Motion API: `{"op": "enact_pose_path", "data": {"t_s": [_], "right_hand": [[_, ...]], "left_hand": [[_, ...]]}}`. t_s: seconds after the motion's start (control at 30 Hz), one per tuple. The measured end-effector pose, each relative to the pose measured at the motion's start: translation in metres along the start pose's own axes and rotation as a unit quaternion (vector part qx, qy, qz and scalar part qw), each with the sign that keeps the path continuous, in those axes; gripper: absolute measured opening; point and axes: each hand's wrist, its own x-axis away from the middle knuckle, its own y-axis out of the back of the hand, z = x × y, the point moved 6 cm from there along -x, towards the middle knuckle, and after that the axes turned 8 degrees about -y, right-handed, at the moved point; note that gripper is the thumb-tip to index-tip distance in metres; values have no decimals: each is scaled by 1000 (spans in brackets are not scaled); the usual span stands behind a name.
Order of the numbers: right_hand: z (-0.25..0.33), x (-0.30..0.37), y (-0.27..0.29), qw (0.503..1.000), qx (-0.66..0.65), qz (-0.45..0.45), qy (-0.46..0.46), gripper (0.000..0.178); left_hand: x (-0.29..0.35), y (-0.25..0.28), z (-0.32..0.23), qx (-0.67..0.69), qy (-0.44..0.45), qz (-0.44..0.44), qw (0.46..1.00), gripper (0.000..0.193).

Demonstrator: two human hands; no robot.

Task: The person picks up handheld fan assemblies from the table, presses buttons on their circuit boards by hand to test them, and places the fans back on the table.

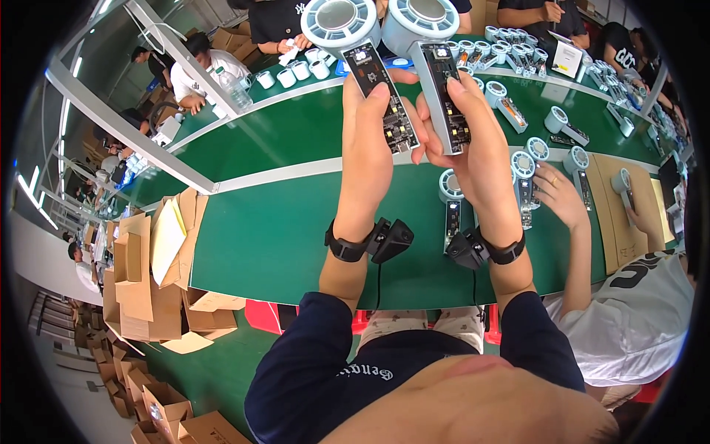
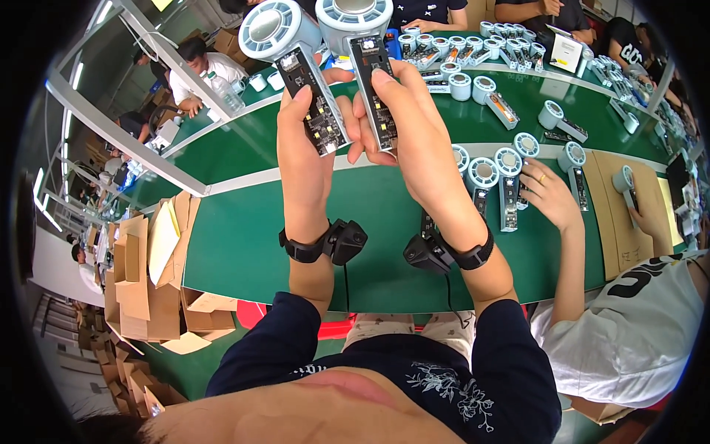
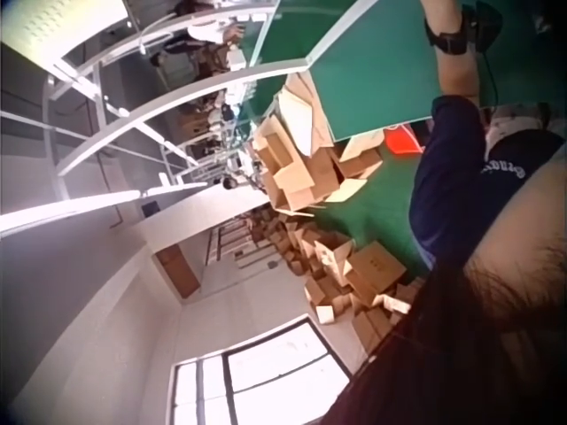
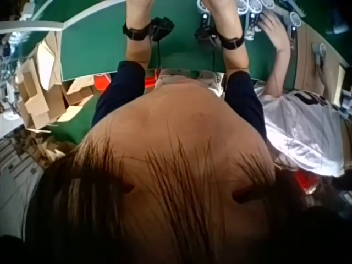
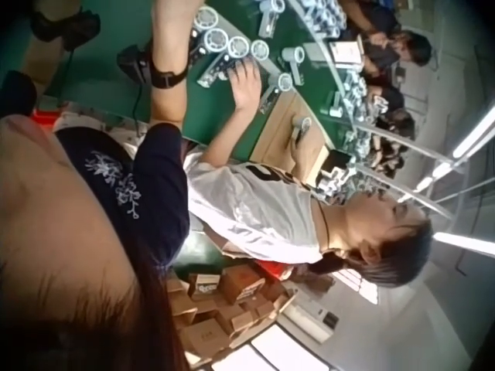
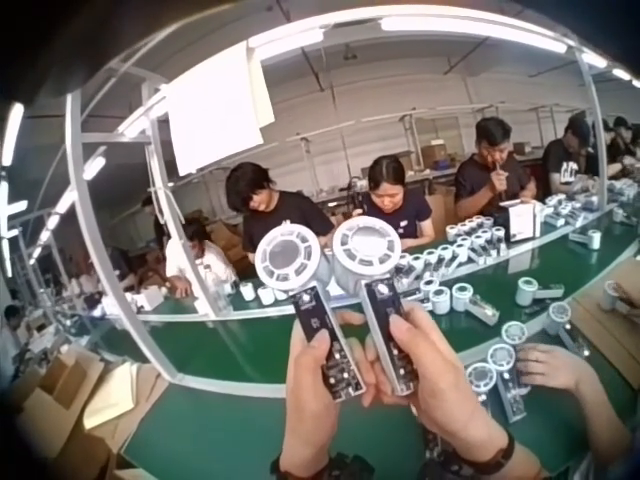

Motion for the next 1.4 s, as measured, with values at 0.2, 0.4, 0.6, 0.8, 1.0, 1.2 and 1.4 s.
{"op": "enact_pose_path", "data": {"t_s": [0.2, 0.4, 0.6, 0.8, 1.0, 1.2, 1.4], "right_hand": [[4, 4, 1, 1000, 27, 5, 4, 26], [4, 2, -2, 997, 63, -5, 38, 30], [4, 2, -1, 999, 47, -13, 24, 32], [4, 0, 3, 999, 47, -12, 17, 32], [4, -1, 1, 998, 57, -7, 26, 30], [3, -2, 2, 998, 63, 2, 23, 29], [6, -2, 11, 998, 53, 4, 25, 29]], "left_hand": [[3, -3, -1, -4, -2, -3, 1000, 35], [1, -1, -2, -9, -14, 14, 1000, 27], [0, -1, 0, -27, -19, 18, 999, 39], [-2, -3, 3, -8, -6, -4, 1000, 29], [-2, -2, 1, -25, -3, 11, 1000, 34], [-2, -1, 2, -30, -8, 25, 999, 47], [-5, -8, 4, -24, -13, 20, 999, 35]]}}
